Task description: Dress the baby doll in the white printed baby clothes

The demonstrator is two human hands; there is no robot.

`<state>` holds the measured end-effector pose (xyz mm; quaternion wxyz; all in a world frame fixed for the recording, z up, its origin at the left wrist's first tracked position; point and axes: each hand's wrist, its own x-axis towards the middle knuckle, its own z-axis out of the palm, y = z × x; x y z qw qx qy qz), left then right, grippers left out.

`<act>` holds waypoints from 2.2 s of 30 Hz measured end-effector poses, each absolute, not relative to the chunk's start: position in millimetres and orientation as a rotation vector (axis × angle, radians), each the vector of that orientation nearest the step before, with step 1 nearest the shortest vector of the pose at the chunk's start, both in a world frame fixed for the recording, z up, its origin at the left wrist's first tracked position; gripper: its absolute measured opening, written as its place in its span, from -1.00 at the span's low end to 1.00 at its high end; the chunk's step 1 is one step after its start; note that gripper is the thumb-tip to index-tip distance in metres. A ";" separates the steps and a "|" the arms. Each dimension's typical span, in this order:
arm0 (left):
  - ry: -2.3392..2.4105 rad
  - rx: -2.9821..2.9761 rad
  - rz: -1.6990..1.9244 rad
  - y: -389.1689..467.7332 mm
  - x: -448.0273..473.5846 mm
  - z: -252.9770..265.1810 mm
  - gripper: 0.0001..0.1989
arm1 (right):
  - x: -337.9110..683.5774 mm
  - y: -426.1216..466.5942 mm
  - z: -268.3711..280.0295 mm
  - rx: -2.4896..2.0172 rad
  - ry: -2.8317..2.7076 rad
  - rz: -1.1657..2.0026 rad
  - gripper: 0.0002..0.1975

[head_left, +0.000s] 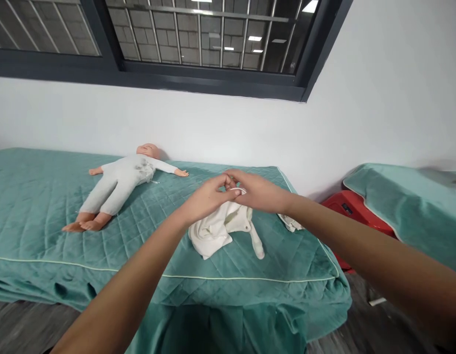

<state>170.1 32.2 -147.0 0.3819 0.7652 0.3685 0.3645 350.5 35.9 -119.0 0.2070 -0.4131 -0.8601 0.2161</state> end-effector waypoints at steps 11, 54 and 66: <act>1.671 2.265 1.046 34.5 139.0 -199.1 -0.76 | 404.8 28.2 -109.7 -1.549 -2.552 -0.086 -0.66; 2.138 2.071 0.443 84.1 151.0 -312.0 -0.57 | 299.1 65.1 -313.9 -2.251 -1.865 0.341 -0.37; 2.203 2.132 0.782 96.9 152.9 -317.9 -0.51 | 309.4 75.8 -322.0 -1.791 -1.659 -0.115 -0.56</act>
